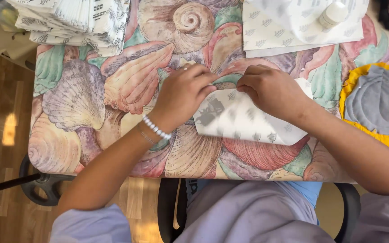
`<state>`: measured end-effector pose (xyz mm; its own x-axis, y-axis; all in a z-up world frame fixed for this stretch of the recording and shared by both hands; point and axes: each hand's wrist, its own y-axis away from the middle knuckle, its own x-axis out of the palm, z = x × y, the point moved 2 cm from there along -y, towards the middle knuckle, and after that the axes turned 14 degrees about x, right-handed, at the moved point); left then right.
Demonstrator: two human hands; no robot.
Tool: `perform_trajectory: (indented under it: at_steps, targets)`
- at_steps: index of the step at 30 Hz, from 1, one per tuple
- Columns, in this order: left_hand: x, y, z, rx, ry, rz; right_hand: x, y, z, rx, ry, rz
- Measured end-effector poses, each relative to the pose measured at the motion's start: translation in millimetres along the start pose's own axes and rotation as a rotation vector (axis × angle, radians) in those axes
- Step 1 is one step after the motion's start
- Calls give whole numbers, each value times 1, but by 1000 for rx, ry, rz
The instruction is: Folding printed paper sheets into pouches on a table
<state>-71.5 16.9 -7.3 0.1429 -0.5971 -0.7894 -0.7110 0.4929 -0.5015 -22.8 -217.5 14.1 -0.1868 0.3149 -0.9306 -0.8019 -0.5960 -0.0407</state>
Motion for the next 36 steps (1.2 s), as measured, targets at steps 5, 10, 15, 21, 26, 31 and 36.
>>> perform_trajectory:
  at_steps: [5, 10, 15, 21, 26, 31, 36]
  targets:
    - [17, -3, 14, 16, -68, 179, 12, 2, -10, -24, 92, -79]
    - [9, 1, 10, 28, -104, 193, 21, 4, -20, -44, 17, -80]
    - [21, 12, 15, 152, -200, 184, 3, 14, -11, -105, 81, -86]
    - [16, 14, 11, 325, -269, 215, 4, 13, -10, -174, 292, -91]
    - [-5, 10, 6, 363, -190, 252, -4, 13, -1, -180, 410, -98]
    - [-9, 11, 5, 472, -285, 176, -12, 10, 8, -253, 499, -32]
    - [-7, 12, 7, 556, -300, 165, -16, 12, 17, -325, 512, -52]
